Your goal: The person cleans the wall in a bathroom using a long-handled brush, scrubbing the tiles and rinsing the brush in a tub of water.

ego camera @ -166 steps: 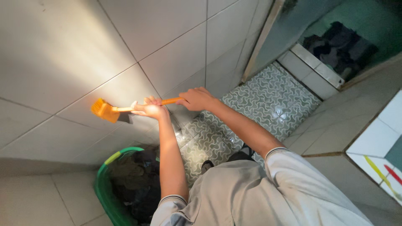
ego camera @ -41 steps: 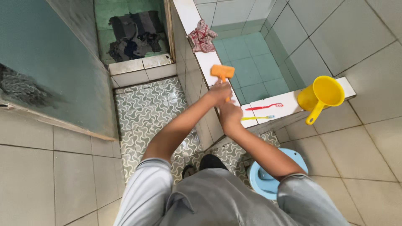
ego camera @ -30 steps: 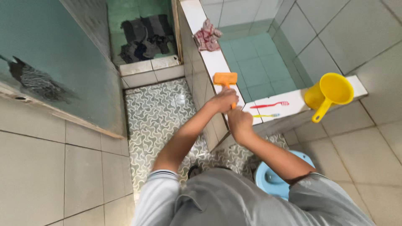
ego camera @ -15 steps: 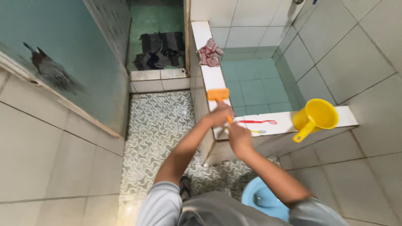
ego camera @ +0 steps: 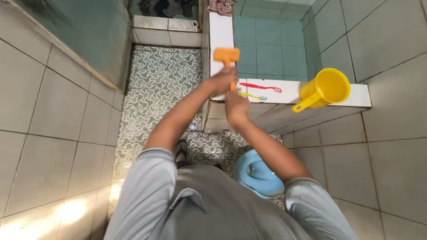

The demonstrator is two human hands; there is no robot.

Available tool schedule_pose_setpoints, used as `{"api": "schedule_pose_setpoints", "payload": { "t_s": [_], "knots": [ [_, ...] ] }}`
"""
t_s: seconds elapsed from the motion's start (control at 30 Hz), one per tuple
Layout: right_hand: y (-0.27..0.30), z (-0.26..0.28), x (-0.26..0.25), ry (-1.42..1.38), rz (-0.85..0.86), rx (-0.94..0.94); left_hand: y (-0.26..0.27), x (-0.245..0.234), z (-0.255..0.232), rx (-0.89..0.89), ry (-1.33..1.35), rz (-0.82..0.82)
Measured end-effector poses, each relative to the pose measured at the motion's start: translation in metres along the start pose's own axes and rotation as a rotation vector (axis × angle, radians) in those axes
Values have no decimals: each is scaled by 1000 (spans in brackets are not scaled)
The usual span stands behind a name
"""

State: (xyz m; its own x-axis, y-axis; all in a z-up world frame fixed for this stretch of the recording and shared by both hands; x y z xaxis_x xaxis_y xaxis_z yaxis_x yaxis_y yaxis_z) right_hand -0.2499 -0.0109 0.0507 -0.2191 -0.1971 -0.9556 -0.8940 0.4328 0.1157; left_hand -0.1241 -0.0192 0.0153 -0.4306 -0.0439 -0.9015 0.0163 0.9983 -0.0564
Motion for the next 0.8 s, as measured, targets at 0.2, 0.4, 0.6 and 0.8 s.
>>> {"api": "schedule_pose_setpoints", "payload": {
  "t_s": [0.2, 0.4, 0.6, 0.8],
  "knots": [
    [-34, -21, -8, 2, -38, 57, -28, -1, 27, -95, -157, -130],
    [37, -48, -24, -63, 140, 5, -23, 22, -31, -19, -82, 125],
    [-44, -19, -31, -75, 164, -32, -23, -11, 25, -188, -81, 53],
    [1, -29, -27, -204, 193, -26, -32, 16, 21, -60, -138, 360]
  ]
}}
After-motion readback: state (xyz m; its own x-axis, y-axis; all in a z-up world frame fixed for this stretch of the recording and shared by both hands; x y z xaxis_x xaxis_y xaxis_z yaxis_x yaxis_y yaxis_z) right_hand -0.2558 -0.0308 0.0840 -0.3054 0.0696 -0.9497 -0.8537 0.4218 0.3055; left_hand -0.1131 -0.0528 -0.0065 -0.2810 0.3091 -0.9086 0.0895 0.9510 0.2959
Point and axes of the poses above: each hand's wrist, its own y-axis away from the middle knuckle, its own x-axis out of the palm, z = x × y, the point moved 6 cm from there along -y, towards the middle knuckle, and after that the axes turned 15 degrees about z, right-handed, at the moved point
